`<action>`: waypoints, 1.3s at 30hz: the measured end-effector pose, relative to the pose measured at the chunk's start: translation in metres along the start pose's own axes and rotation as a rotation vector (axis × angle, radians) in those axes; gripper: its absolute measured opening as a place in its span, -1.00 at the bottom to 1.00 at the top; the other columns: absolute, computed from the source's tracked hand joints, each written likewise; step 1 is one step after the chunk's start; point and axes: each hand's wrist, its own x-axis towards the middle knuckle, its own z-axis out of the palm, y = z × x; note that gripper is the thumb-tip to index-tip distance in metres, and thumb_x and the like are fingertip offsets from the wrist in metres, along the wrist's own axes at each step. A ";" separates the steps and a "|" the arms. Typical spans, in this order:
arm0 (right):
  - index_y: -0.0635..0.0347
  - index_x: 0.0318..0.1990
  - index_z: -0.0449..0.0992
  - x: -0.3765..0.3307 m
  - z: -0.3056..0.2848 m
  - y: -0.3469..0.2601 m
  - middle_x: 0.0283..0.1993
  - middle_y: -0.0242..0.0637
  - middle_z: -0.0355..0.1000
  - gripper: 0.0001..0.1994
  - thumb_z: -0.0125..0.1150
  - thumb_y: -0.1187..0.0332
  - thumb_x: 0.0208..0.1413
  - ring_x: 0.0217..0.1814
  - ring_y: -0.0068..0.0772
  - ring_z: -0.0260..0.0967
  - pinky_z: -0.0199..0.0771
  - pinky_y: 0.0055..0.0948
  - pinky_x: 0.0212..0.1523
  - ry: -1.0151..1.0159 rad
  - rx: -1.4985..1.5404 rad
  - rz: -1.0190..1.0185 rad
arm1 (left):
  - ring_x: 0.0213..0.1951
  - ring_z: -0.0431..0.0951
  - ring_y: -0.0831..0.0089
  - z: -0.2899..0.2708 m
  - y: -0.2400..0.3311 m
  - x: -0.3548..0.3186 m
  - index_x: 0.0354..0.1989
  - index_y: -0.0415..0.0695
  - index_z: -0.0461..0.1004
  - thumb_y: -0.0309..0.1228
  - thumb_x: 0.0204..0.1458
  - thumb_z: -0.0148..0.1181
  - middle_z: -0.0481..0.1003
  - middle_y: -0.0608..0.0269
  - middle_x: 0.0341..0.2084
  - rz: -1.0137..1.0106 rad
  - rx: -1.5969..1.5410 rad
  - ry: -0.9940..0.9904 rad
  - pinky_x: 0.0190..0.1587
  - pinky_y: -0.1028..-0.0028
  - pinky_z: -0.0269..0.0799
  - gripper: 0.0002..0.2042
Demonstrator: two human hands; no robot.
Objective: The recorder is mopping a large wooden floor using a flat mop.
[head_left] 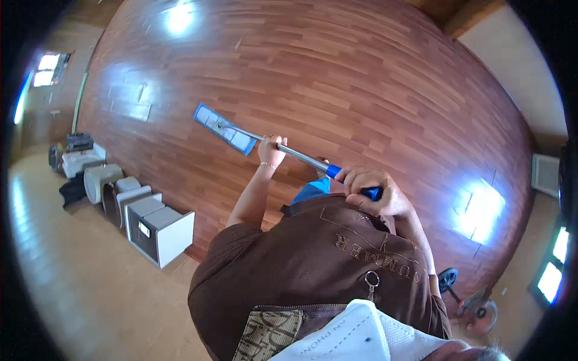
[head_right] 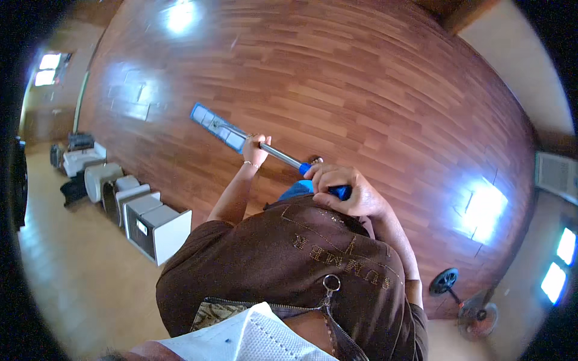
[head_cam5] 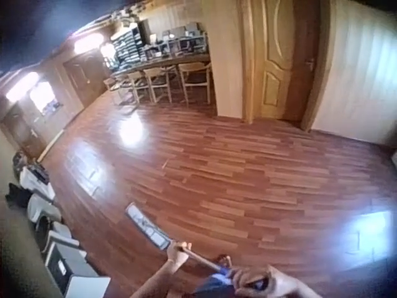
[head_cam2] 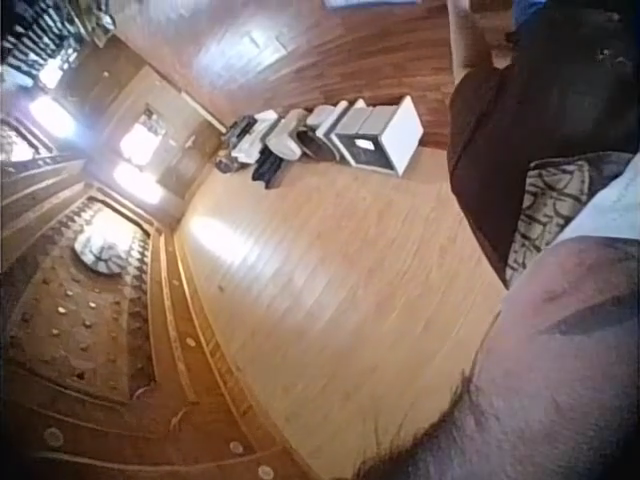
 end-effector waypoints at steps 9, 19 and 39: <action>0.29 -0.57 0.43 -0.142 0.000 -0.072 -0.52 -0.16 0.40 -0.90 0.23 0.64 -0.20 -0.37 -0.14 0.42 0.43 -0.06 -0.04 0.381 -0.106 -0.099 | -0.57 0.46 0.13 0.022 0.151 -0.002 -0.76 -0.06 0.25 -0.29 -0.13 0.26 0.38 0.18 -0.73 0.352 -0.228 -0.165 -0.54 0.21 0.36 -0.68; 0.19 -0.57 0.44 -0.288 0.083 -0.134 -0.55 -0.28 0.43 -0.80 0.38 0.53 -0.40 -0.37 -0.04 0.50 0.53 -0.25 -0.35 0.622 -0.652 -0.197 | -0.39 0.46 0.09 0.075 0.289 -0.027 -0.49 -0.08 0.33 -0.30 -0.19 0.33 0.42 0.13 -0.53 0.836 -0.607 -0.744 -0.33 0.20 0.39 -0.74; -0.06 -0.10 0.33 -0.475 0.239 -0.207 -0.41 -0.31 0.33 -0.65 0.07 -0.04 0.10 -0.31 -0.25 0.31 0.09 -0.32 -0.49 0.937 -1.578 -0.360 | -0.33 0.53 0.18 0.038 0.510 -0.222 -0.60 0.03 0.42 -0.17 -0.22 0.33 0.48 0.24 -0.54 1.268 -0.717 -1.186 -0.34 0.15 0.45 -0.77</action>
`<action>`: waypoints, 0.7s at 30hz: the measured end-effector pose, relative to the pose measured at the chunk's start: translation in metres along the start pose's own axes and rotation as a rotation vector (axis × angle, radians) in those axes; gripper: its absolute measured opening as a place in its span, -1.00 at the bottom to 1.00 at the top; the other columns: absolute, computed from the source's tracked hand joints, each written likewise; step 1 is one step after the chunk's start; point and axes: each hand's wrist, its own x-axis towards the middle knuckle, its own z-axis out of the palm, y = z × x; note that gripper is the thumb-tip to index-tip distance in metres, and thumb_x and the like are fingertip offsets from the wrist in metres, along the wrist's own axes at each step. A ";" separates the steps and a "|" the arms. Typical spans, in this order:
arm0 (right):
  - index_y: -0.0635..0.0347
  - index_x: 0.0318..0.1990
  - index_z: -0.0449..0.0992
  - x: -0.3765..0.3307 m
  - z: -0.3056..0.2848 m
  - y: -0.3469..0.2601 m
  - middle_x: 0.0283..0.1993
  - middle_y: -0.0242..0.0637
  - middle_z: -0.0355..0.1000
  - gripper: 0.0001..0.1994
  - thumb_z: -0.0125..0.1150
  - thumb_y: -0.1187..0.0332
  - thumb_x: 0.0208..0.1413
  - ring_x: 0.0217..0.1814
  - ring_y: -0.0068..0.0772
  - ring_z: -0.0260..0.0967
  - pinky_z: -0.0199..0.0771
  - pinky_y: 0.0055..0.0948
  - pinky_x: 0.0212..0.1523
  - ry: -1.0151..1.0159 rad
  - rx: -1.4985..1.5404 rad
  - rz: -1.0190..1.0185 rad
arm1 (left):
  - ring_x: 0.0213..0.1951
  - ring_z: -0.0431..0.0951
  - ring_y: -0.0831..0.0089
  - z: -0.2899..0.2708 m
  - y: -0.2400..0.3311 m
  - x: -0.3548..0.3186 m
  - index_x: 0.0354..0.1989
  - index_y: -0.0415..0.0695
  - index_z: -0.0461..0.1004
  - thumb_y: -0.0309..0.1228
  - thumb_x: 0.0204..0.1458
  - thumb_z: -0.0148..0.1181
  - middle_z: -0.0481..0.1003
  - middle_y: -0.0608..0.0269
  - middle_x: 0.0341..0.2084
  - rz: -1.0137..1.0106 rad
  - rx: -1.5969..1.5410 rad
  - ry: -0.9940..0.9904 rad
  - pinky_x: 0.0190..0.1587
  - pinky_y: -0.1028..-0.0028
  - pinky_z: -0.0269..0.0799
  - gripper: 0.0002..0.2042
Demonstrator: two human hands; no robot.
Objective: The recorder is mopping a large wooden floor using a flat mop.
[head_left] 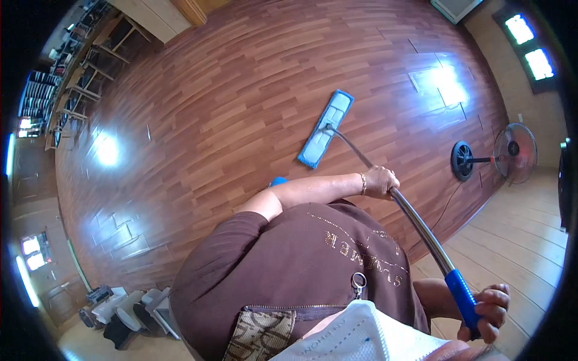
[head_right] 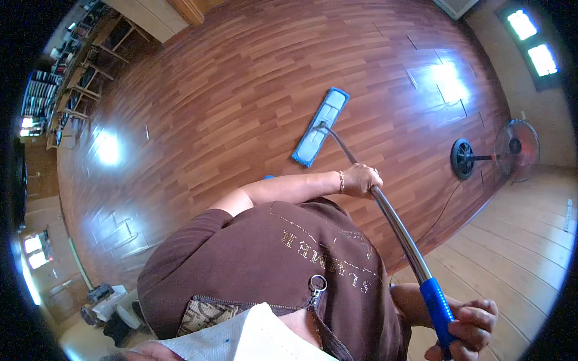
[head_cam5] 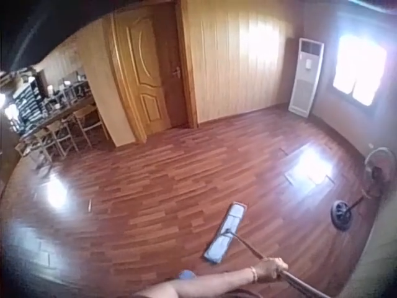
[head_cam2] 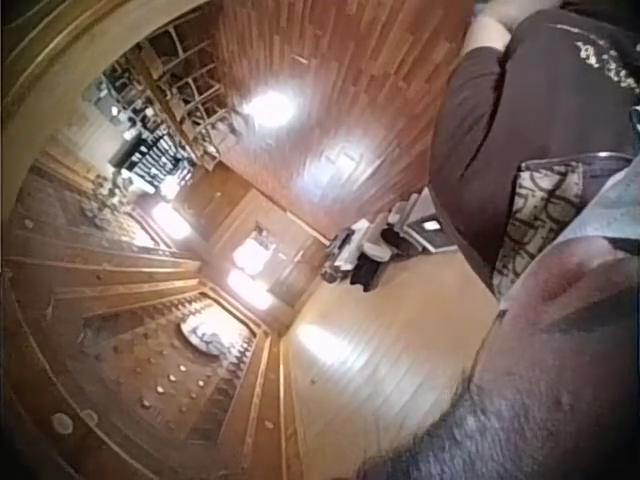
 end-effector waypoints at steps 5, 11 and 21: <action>-0.10 0.01 0.34 -0.019 0.004 -0.013 -0.43 -0.32 0.30 -0.66 -0.15 0.00 0.22 -0.34 -0.24 0.29 0.06 -0.28 -0.42 0.219 -0.078 -0.041 | -0.40 0.56 0.11 0.000 0.019 -0.041 -0.58 0.03 0.46 -0.07 -0.18 0.28 0.51 0.17 -0.56 -0.034 0.039 -0.099 -0.36 0.13 0.46 -0.74; -0.06 -0.16 0.34 -0.001 0.043 0.022 -0.50 -0.33 0.23 -0.74 -0.18 0.05 0.20 -0.46 -0.29 0.17 0.00 -0.31 -0.49 0.316 0.187 -0.094 | -0.40 0.58 0.13 -0.022 0.019 -0.099 -0.57 0.03 0.53 -0.17 -0.20 0.23 0.54 0.17 -0.55 -0.259 0.154 0.012 -0.34 0.13 0.48 -0.83; 0.03 -0.38 0.28 0.080 0.214 -0.009 -0.62 -0.35 0.29 -0.70 -0.01 0.02 0.21 -0.59 -0.38 0.26 0.15 -0.43 -0.64 0.338 0.781 -0.158 | -0.51 0.52 0.07 -0.058 -0.006 -0.278 -0.73 -0.02 0.41 -0.10 -0.07 0.14 0.46 0.14 -0.66 -0.650 0.296 0.459 -0.47 0.09 0.44 -0.67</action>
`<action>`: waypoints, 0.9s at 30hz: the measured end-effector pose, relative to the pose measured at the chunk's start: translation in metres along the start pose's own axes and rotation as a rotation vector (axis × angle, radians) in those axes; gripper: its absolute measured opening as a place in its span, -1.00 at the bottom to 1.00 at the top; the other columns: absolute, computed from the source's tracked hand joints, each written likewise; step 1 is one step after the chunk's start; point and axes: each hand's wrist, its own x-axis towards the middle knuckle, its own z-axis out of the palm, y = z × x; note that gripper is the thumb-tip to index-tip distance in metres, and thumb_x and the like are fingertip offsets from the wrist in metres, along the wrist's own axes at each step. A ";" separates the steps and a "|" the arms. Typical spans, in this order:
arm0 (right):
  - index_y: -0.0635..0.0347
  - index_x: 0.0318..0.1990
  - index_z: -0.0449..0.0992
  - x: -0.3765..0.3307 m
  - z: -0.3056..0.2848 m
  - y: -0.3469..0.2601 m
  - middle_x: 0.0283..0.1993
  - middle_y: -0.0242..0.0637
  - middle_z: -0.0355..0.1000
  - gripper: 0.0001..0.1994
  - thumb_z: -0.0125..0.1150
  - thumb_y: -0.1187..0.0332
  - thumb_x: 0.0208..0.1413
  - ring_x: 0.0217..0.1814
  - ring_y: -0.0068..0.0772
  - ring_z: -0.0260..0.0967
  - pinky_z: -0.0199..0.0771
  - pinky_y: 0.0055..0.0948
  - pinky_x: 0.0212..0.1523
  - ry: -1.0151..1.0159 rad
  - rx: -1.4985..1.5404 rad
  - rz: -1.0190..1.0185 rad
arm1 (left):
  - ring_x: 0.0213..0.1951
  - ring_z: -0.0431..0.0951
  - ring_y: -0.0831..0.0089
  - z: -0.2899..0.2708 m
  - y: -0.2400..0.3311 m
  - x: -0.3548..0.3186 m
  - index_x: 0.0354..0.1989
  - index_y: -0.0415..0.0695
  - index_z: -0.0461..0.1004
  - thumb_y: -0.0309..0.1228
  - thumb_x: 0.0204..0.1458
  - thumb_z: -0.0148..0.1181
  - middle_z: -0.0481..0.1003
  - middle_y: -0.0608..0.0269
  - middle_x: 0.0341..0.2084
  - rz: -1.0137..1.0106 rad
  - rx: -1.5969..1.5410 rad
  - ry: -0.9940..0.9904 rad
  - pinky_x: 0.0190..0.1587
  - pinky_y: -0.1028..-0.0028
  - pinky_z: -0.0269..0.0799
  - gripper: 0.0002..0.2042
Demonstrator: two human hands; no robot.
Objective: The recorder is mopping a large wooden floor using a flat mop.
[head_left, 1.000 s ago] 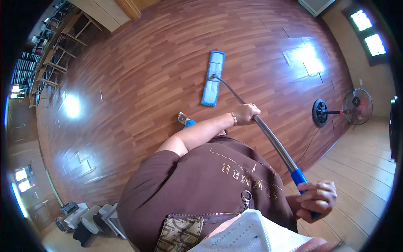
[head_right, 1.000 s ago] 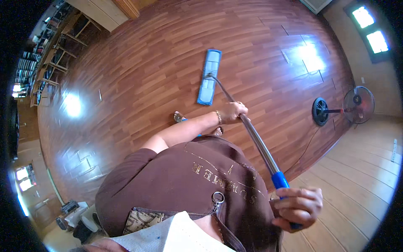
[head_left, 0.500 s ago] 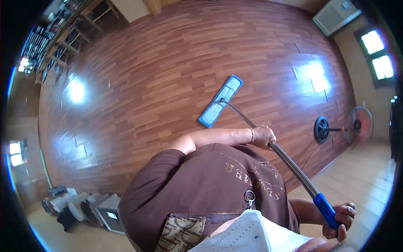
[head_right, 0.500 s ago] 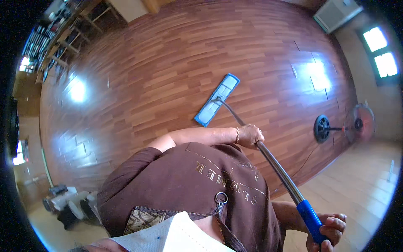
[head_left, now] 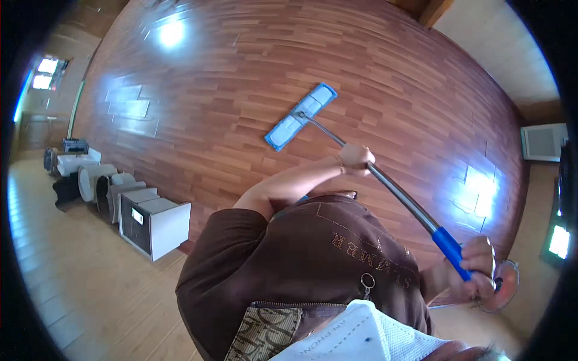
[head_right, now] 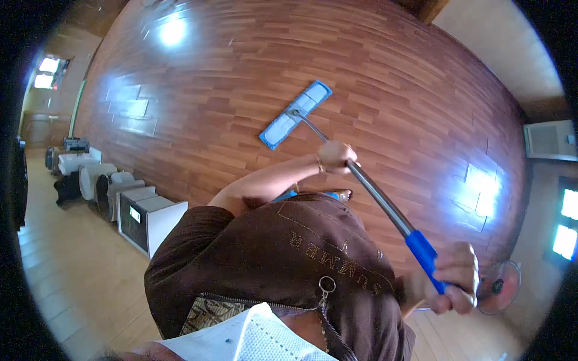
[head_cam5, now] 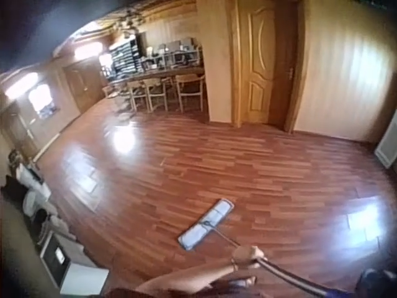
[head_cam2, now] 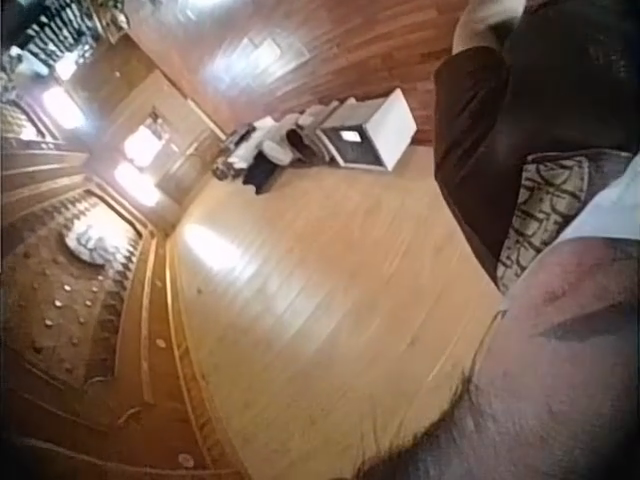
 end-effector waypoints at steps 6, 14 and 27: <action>0.03 -0.35 0.25 -0.029 0.077 0.038 -0.53 -0.24 0.33 -0.74 0.05 0.08 0.20 -0.50 -0.26 0.28 0.27 -0.27 -0.49 -0.185 0.212 0.181 | -0.51 0.51 0.12 -0.033 -0.083 -0.065 -0.77 -0.07 0.34 -0.12 -0.04 0.14 0.45 0.18 -0.68 -0.175 0.086 0.267 -0.47 0.16 0.42 -0.63; 0.19 -0.40 0.44 -0.078 0.171 0.032 -0.31 -0.12 0.50 -0.91 0.25 0.44 -0.03 -0.12 -0.05 0.44 0.31 -0.05 0.00 -0.462 0.562 0.567 | -0.64 0.22 0.29 -0.021 -0.218 -0.177 -0.75 -0.07 0.15 -0.31 0.01 0.12 0.19 0.21 -0.76 -0.208 0.147 0.403 -0.45 0.38 0.25 -0.64; 0.05 -0.46 0.41 -0.109 0.232 0.013 -0.34 -0.41 0.47 -0.81 0.37 0.44 -0.04 -0.01 -0.23 0.43 0.14 -0.05 0.18 -0.819 0.748 0.623 | -0.65 0.20 0.26 -0.005 -0.225 -0.325 -0.76 -0.13 0.10 -0.51 -0.21 0.31 0.17 0.13 -0.78 -0.489 0.002 0.713 -0.50 0.38 0.15 -0.60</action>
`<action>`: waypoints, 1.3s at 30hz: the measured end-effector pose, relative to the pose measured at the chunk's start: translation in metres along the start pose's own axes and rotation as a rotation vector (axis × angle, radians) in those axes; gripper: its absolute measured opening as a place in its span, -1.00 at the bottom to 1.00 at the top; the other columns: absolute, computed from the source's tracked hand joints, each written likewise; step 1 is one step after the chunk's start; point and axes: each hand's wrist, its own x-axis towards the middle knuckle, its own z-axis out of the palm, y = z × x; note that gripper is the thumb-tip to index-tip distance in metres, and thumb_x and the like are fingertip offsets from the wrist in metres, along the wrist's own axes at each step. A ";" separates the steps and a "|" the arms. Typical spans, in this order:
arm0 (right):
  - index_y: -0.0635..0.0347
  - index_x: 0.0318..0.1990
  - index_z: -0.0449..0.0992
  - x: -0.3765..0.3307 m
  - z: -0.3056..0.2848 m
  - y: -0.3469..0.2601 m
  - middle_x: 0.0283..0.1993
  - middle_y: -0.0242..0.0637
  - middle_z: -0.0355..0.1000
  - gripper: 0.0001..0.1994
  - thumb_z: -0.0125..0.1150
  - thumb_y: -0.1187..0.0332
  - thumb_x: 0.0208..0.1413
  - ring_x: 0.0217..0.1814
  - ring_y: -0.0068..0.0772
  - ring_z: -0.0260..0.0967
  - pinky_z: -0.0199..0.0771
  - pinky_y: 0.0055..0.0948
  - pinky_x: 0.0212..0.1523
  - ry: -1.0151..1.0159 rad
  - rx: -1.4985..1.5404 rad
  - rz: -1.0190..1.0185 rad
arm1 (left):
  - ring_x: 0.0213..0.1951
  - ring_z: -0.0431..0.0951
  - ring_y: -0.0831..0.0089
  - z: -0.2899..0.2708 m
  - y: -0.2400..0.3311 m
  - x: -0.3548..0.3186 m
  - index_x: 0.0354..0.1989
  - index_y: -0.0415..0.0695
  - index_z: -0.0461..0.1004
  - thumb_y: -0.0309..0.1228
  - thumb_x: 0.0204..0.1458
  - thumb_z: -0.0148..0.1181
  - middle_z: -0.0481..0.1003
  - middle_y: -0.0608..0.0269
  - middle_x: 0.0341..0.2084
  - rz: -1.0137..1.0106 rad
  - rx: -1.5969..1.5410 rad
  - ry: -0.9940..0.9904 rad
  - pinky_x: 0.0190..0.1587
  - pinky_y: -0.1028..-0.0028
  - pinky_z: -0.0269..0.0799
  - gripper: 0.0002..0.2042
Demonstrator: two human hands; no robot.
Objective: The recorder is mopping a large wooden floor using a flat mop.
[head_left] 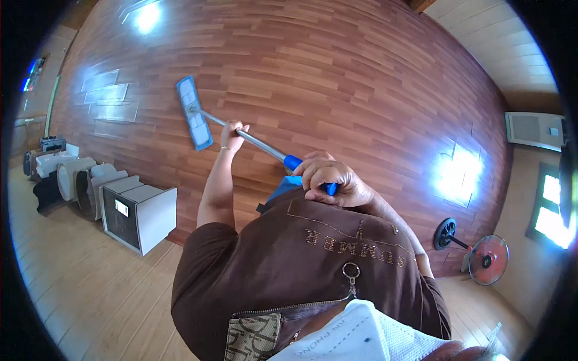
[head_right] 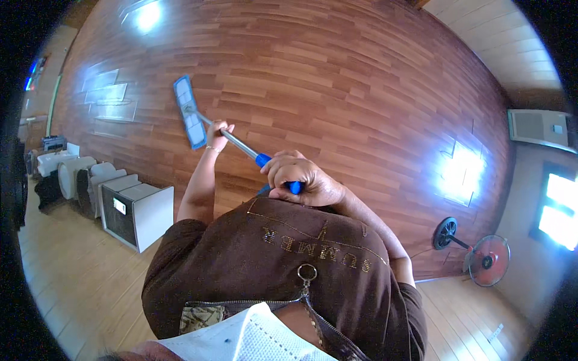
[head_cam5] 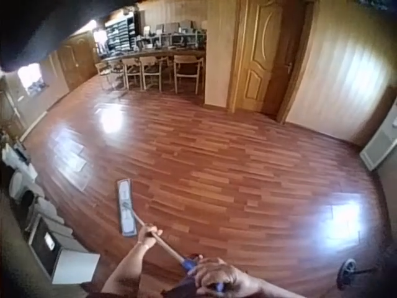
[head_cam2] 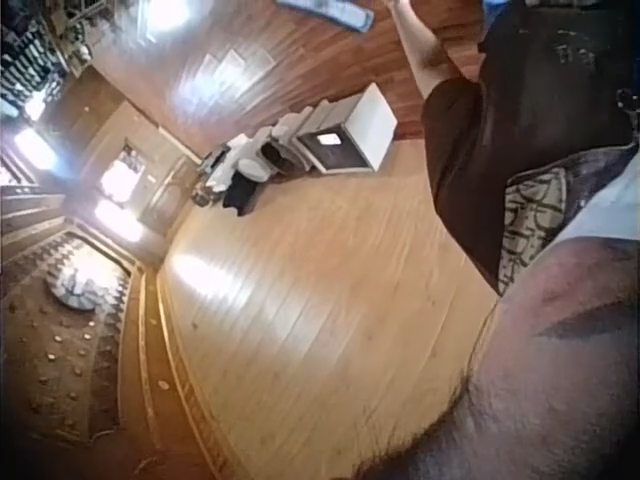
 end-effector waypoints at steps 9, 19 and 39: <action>0.11 -0.46 0.39 -0.058 -0.021 -0.042 -0.42 -0.38 0.44 -0.83 0.31 0.49 0.02 -0.15 -0.24 0.45 0.21 -0.11 0.13 0.121 0.029 0.052 | -0.59 0.32 0.07 0.035 0.066 -0.040 -0.78 -0.12 0.15 -0.41 -0.20 0.33 0.27 0.09 -0.77 0.019 0.117 -0.006 -0.45 0.18 0.22 -0.61; 0.12 -0.46 0.41 -0.198 -0.039 -0.132 -0.44 -0.30 0.45 -0.84 0.32 0.54 -0.11 -0.21 -0.12 0.48 0.31 -0.13 -0.02 0.458 -0.052 0.139 | -0.51 0.41 0.02 0.126 0.205 -0.053 -0.73 -0.12 0.24 -0.32 -0.11 0.24 0.35 0.07 -0.69 0.218 0.004 -0.223 -0.39 0.13 0.33 -0.68; 0.06 -0.52 0.41 -0.422 -0.004 -0.311 -0.60 -0.41 0.47 -0.84 0.27 0.27 -0.11 -0.49 -0.28 0.51 0.35 -0.22 -0.33 0.682 -0.743 -0.057 | -0.47 0.55 0.14 0.283 0.494 -0.134 -0.71 -0.04 0.40 -0.29 -0.27 0.26 0.44 0.15 -0.70 0.695 -0.260 -0.761 -0.42 0.19 0.45 -0.82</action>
